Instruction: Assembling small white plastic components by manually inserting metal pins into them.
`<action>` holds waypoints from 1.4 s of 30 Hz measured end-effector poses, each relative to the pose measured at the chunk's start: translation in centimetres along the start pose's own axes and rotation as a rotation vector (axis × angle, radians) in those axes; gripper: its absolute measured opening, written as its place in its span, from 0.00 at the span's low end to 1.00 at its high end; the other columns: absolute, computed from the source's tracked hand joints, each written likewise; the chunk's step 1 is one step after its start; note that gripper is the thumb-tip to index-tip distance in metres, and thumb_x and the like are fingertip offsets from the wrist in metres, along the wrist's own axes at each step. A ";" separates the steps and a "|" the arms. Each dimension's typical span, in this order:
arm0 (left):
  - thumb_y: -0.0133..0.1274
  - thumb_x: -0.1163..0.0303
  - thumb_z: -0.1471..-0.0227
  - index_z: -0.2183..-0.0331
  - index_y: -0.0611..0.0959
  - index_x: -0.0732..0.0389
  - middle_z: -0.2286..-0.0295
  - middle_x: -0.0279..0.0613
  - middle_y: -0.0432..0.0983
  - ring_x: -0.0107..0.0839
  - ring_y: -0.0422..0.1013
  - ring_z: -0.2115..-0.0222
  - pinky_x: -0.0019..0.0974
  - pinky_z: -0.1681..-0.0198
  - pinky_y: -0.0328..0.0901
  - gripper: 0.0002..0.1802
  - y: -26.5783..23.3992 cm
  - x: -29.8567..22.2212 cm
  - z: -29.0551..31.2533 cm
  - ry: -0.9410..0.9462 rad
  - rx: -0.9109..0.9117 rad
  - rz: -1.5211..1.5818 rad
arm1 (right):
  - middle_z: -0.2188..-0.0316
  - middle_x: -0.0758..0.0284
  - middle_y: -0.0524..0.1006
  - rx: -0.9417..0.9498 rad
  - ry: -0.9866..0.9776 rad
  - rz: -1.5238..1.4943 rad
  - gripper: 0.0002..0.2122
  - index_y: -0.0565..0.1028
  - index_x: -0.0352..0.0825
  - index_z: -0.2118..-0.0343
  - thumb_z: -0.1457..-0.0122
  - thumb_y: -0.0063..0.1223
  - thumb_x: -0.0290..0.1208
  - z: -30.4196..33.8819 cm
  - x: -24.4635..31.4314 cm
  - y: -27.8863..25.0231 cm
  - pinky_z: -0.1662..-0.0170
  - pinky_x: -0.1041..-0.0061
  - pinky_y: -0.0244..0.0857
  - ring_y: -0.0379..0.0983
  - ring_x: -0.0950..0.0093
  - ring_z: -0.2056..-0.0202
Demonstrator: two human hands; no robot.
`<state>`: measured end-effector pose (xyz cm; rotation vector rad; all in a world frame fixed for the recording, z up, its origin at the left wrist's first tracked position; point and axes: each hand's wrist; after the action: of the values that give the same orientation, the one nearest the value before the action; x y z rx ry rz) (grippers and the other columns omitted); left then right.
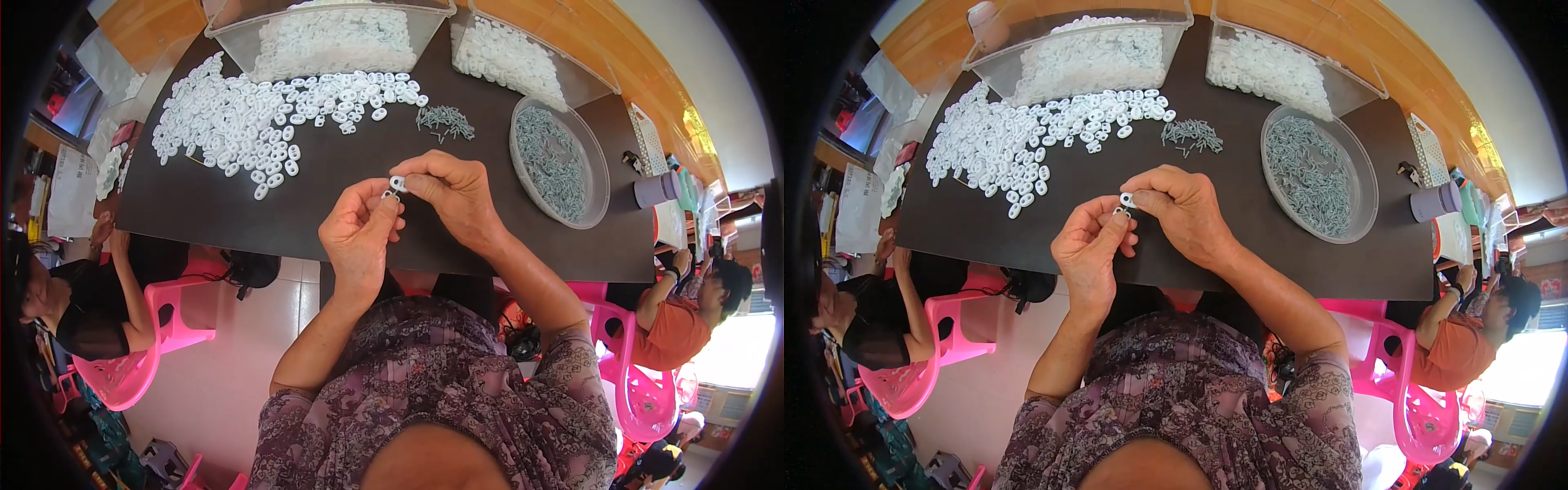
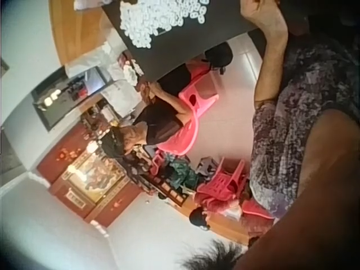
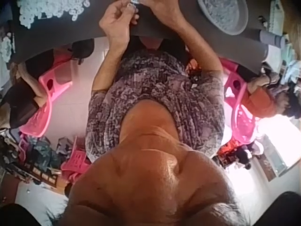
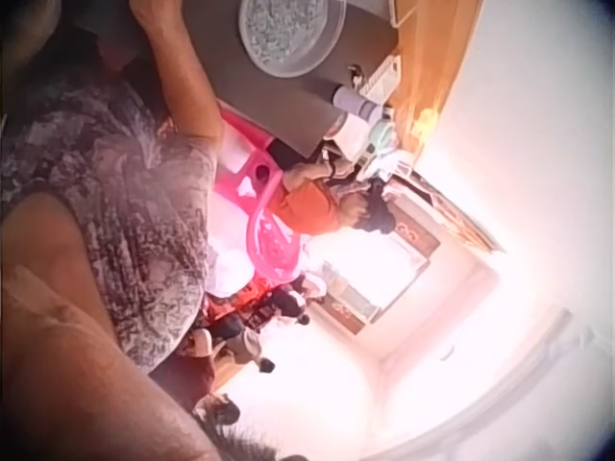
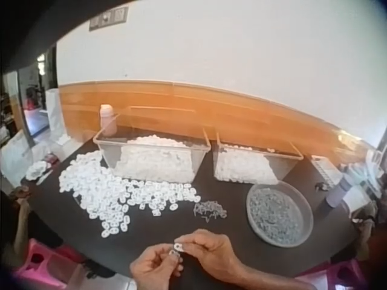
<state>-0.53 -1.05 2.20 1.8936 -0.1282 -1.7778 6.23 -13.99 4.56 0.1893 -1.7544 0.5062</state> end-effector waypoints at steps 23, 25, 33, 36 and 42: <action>0.51 0.78 0.47 0.57 0.76 0.67 0.74 0.34 0.74 0.18 0.67 0.78 0.19 0.77 0.63 0.13 0.0 0.7 0.4 0.071 -0.005 0.003 | 0.74 0.67 0.74 -0.072 -0.051 -0.013 0.04 0.76 0.29 0.70 0.49 0.51 0.20 0.8 -0.1 1.2 0.66 0.79 0.64 0.70 0.78 0.71; 0.51 0.78 0.47 0.57 0.76 0.67 0.74 0.35 0.74 0.18 0.68 0.77 0.19 0.76 0.63 0.13 0.0 0.7 0.4 0.068 0.002 0.030 | 0.75 0.67 0.74 -0.064 -0.044 -0.008 0.04 0.76 0.29 0.70 0.49 0.51 0.20 0.9 0.0 1.2 0.66 0.78 0.63 0.69 0.77 0.70; 0.49 0.78 0.46 0.56 0.74 0.70 0.73 0.39 0.74 0.21 0.69 0.76 0.22 0.75 0.65 0.14 0.0 0.7 0.0 0.070 0.034 0.084 | 0.76 0.67 0.73 -0.072 -0.114 0.061 0.06 0.76 0.31 0.67 0.48 0.50 0.20 1.1 -0.4 1.2 0.65 0.76 0.62 0.67 0.75 0.70; 0.49 0.79 0.47 0.55 0.74 0.70 0.73 0.40 0.75 0.22 0.70 0.76 0.23 0.75 0.66 0.15 0.3 0.4 0.1 0.080 0.027 0.142 | 0.76 0.67 0.72 -0.084 -0.175 0.073 0.08 0.76 0.31 0.66 0.50 0.51 0.19 1.3 -0.2 1.3 0.66 0.76 0.62 0.67 0.75 0.71; 0.49 0.80 0.47 0.57 0.76 0.71 0.73 0.41 0.75 0.24 0.70 0.77 0.25 0.73 0.67 0.14 0.3 0.8 0.0 0.102 -0.004 0.161 | 0.76 0.68 0.72 -0.074 -0.117 0.036 0.12 0.76 0.33 0.64 0.54 0.55 0.17 1.6 0.3 1.4 0.68 0.78 0.61 0.66 0.77 0.71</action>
<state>-0.28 -1.66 1.59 1.9098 -0.2328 -1.5716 4.22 -13.39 4.22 0.1379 -1.8907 0.4629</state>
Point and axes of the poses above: each hand's wrist, its own z-axis away from the middle knuckle, its own y-axis out of the palm, x = y × z
